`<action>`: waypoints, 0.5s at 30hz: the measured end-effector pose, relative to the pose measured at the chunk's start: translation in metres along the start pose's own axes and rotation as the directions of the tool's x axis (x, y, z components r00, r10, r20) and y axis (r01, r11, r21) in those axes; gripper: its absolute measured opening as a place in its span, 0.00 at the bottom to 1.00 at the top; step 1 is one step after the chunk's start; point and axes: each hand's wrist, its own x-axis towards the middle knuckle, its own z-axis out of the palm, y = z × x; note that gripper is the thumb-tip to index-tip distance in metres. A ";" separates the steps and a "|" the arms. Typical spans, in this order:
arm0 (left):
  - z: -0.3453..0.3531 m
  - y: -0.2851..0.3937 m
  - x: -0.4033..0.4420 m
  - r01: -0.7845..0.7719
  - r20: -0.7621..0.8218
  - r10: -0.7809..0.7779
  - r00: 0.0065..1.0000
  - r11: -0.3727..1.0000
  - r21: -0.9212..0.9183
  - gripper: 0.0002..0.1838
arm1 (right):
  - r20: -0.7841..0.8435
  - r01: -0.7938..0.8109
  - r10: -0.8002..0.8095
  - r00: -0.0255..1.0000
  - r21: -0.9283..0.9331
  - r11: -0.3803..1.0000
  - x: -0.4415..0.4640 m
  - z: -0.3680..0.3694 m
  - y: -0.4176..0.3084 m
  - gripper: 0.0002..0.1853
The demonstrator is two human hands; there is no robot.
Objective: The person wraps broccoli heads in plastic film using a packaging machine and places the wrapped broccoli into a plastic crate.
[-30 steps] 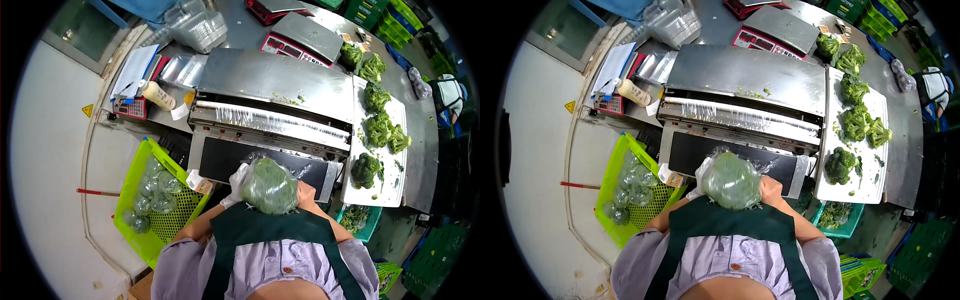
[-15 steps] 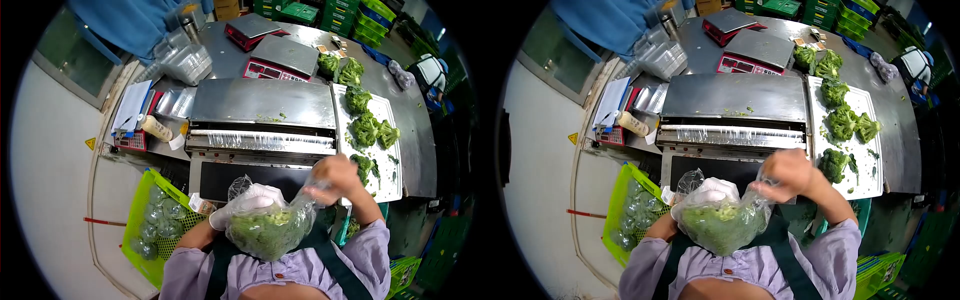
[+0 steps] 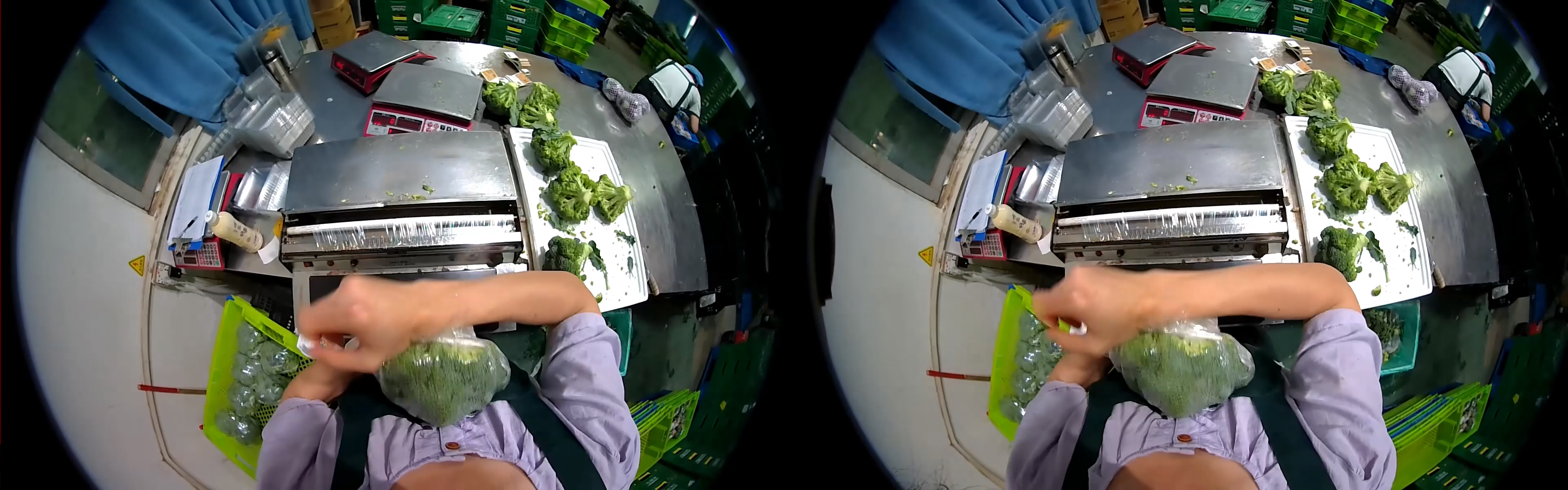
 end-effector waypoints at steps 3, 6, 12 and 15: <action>-0.016 -0.026 -0.001 0.002 -0.139 -0.036 0.990 0.972 -0.235 0.21 | 0.185 -0.213 0.168 0.968 0.262 0.941 -0.009 0.009 -0.004 0.08; -0.031 -0.054 0.002 -0.074 -0.263 -0.052 0.964 0.891 -0.448 0.20 | 0.434 -0.406 0.240 0.868 0.343 0.847 -0.017 0.000 -0.003 0.12; -0.054 -0.059 0.005 -0.425 -0.604 0.008 0.797 0.719 -0.551 0.17 | 0.670 -0.764 0.379 0.639 0.610 0.209 -0.049 0.000 0.020 0.11; -0.038 0.017 -0.009 -0.643 -0.715 0.374 0.590 0.754 -0.136 0.15 | 0.680 -0.822 0.548 0.488 0.568 0.027 -0.061 0.000 0.028 0.09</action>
